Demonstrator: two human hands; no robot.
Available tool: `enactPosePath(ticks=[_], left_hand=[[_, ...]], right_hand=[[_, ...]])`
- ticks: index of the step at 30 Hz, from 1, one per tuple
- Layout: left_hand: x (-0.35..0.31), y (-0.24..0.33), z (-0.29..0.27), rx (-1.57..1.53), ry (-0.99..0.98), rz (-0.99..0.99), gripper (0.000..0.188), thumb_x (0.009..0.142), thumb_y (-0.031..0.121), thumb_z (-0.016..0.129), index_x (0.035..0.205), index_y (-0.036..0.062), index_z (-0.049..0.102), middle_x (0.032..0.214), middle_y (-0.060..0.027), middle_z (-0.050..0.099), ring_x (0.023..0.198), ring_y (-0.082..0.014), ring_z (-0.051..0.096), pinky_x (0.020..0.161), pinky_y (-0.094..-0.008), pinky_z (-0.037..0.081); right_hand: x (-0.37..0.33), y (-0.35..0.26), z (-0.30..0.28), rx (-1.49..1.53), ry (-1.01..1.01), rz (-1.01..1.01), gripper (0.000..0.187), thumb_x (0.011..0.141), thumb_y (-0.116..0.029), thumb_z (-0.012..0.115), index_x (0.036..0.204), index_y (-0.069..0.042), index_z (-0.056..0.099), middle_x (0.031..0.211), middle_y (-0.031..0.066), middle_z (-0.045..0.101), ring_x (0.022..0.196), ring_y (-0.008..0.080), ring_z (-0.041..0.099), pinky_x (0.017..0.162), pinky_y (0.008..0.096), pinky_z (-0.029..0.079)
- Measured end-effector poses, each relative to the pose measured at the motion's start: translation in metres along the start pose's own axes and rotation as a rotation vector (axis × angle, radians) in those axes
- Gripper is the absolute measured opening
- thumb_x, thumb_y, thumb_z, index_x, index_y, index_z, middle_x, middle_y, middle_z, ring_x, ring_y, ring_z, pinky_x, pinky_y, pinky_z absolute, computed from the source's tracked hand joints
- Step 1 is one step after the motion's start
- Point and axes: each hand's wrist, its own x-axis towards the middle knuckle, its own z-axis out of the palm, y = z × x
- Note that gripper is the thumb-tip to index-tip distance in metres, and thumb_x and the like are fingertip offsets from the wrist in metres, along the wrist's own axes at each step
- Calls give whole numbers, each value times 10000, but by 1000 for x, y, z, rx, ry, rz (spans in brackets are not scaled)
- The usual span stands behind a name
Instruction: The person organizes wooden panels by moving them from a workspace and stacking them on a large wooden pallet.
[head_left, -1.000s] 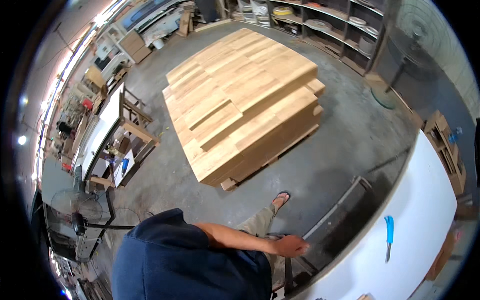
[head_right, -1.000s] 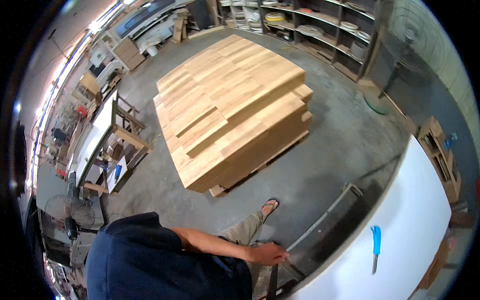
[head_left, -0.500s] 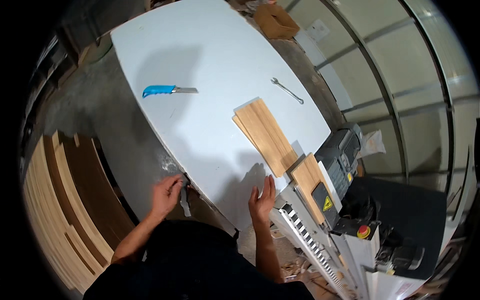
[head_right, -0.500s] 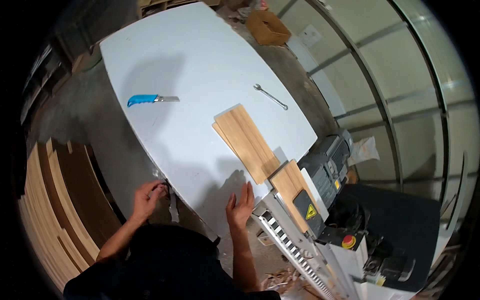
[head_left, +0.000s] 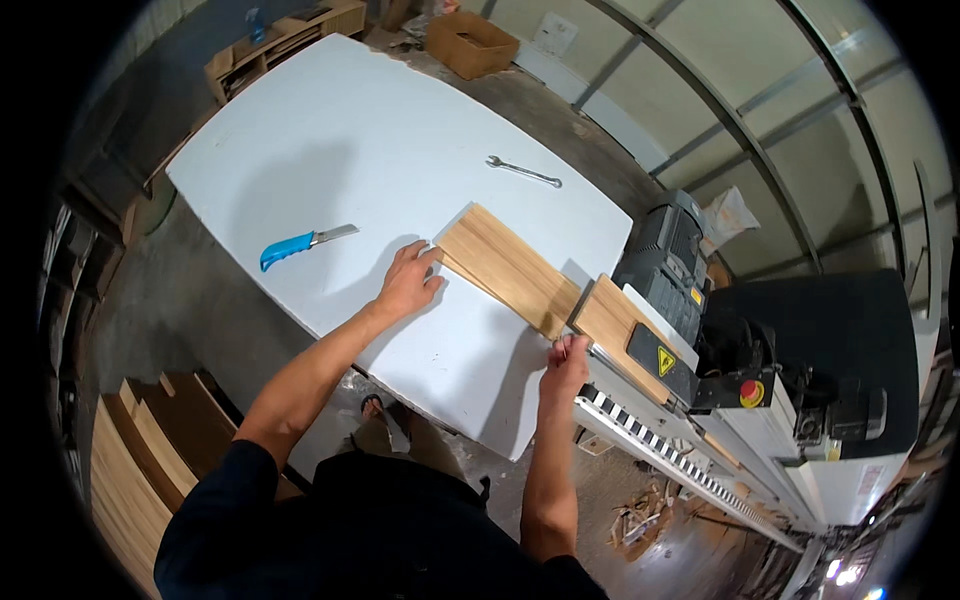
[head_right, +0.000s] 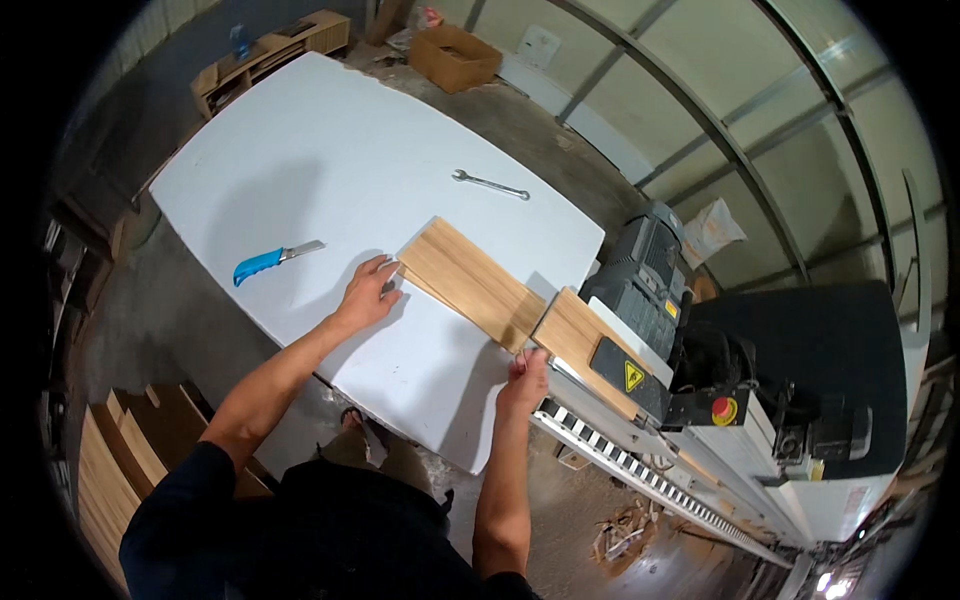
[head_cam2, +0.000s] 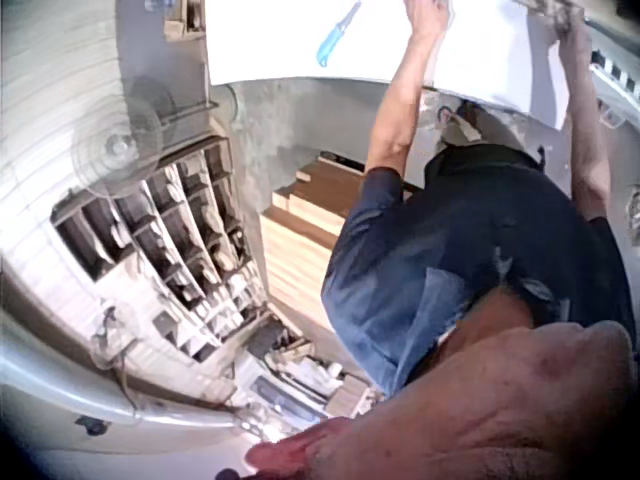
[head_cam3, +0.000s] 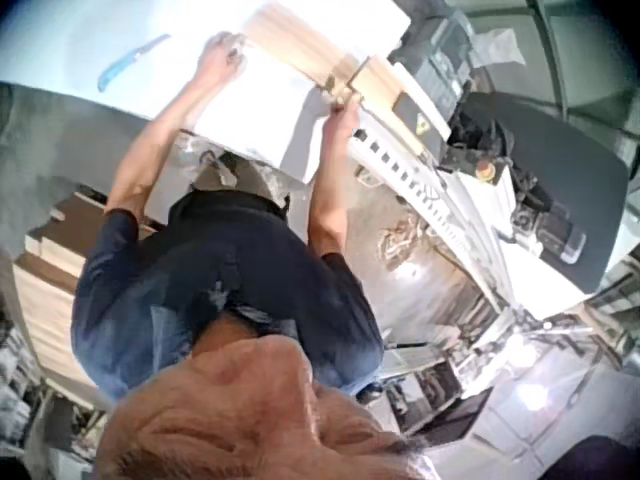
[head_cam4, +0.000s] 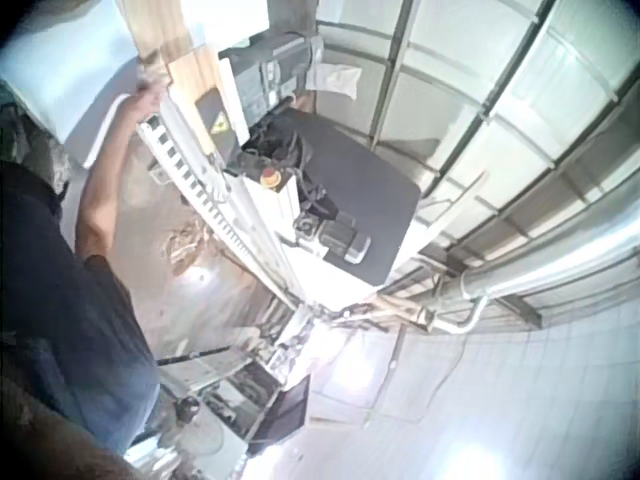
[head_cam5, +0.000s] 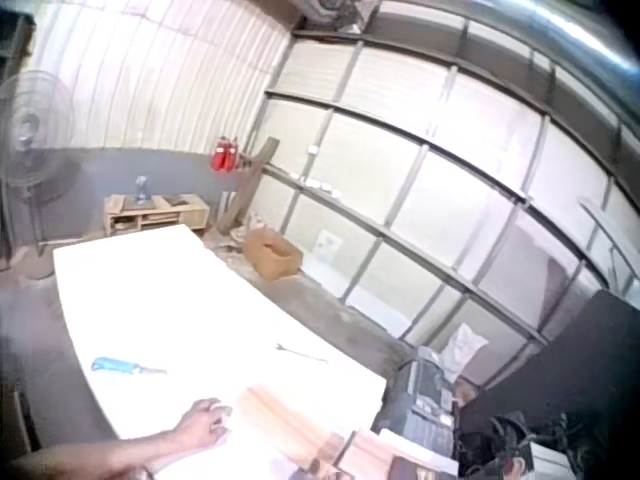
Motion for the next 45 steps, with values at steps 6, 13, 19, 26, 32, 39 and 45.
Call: enactPosePath(ticks=[6,13,19,26,32,39,45], left_hand=[[21,47,37,-319,-252,70,360,834,177,638,1144,1,589,988,-172,640,861,-275,611,763,-350,489],[11,73,64,-891,-392,-390,341,869,176,636,1124,-46,590,903,-55,638,810,-105,563,714,-264,474],[36,-9,36,-904,-302,-590,253,852,57,589,1085,-39,616,921,-40,638,810,-109,574,729,-252,466],[84,-38,38,-187,-90,-294,255,829,158,600,992,-30,656,850,-117,660,775,-197,606,727,-317,479],[101,-6,36,-204,-296,-345,328,789,264,646,930,-32,663,823,-165,665,766,-291,620,754,-367,487],[27,-39,11,-143,-170,-390,352,755,295,663,903,-25,659,800,-180,638,821,-319,567,752,-405,473],[-70,-42,-51,-97,-171,-534,488,773,304,644,1126,-25,569,925,-198,570,908,-344,501,823,-406,437]], right_hand=[[21,-25,30,414,331,88,257,936,-324,540,892,-73,569,722,28,602,632,157,569,550,262,455],[-31,4,113,130,355,359,159,879,-155,634,1002,-58,615,844,66,669,691,157,635,570,252,499],[-44,13,112,98,280,437,213,861,-188,663,983,-22,611,903,108,668,785,190,650,689,296,527],[-23,27,44,-742,463,-33,299,845,-205,668,931,65,573,906,98,602,791,213,561,708,310,470],[13,18,46,-1181,474,-261,312,815,-241,658,901,52,596,738,186,575,648,313,533,649,412,440],[-14,16,66,-1236,339,-271,225,800,-192,670,879,12,619,663,170,528,663,317,484,617,401,413],[-75,13,79,-1024,43,127,416,805,-186,679,1176,-23,586,980,208,558,873,321,525,800,418,446]])
